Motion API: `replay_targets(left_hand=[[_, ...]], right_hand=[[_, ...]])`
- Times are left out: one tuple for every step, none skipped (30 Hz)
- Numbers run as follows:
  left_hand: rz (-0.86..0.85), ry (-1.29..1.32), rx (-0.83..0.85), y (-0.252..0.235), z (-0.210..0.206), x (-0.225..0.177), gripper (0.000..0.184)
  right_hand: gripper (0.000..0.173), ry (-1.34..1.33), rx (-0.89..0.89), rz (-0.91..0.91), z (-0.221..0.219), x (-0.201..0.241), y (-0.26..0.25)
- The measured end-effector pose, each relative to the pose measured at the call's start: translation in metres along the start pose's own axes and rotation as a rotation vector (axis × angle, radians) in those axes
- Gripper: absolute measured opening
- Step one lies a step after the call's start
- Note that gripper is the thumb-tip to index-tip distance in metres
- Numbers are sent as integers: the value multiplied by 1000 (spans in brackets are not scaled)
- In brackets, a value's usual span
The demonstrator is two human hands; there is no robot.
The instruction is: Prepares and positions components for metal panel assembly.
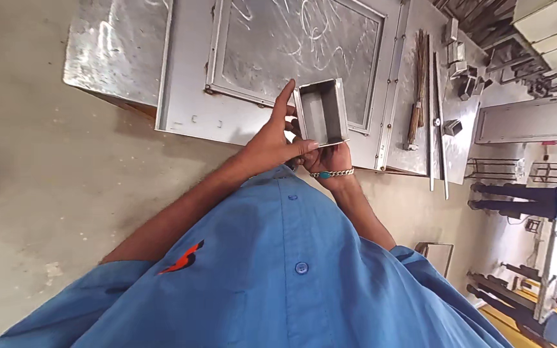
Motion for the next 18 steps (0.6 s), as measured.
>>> replay_targets(left_hand=[[0,11,5,0,0,1,109],[-7,11,16,-1,1,1,110],[-12,8,27,-1,1,1,110],[-16,4,31,-1,2,0,110],[-17,3,36,-1,2,0,110],[-13,14,43,-1,2,-1,110],[-7,29,49,-1,2,-2,111],[-2,44,57,-1,3,-2,111],[-4,47,65,-1,3,0,112],[-7,37,66,-1,4,1,111],[-15,14,57,-1,5,2,110],[-32,-13,37,-3,6,3,107],[-56,-35,12,-5,7,4,106],[-85,-53,-14,-9,9,6,107],[-118,-76,-42,-14,12,10,107],[-144,-93,-70,-19,14,11,106],[-165,-107,-89,-21,16,10,101],[-192,-113,-105,-23,18,8,93]], right_hand=[[63,17,-12,2,0,0,0],[63,23,-27,0,1,0,0],[64,26,-42,-4,1,0,0],[64,29,-56,-10,1,0,0],[64,27,-67,-15,1,-1,0],[65,25,-67,-17,1,-1,0],[65,24,-63,-19,1,-1,0],[65,26,-61,-18,2,-2,0],[64,35,-58,-14,3,-2,-1],[64,48,-54,-7,5,-2,-1],[63,69,-44,1,7,-2,-2],[63,106,-40,12,8,-1,-3],[65,146,-50,19,8,0,-5],[65,165,-53,23,9,0,-6],[64,183,-51,29,10,0,-7],[62,200,-38,35,10,0,-7],[60,216,-15,42,10,0,-9],[57,234,9,48,10,0,-10]])
Point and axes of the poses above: each hand's wrist, its own y-axis away from the middle knuckle, its own z-axis out of the back of the hand, x = y × z, the point moved 4 cm from there along -y, towards the middle knuckle, and after that the axes turned 9 degrees about y, right-handed, at the moved point
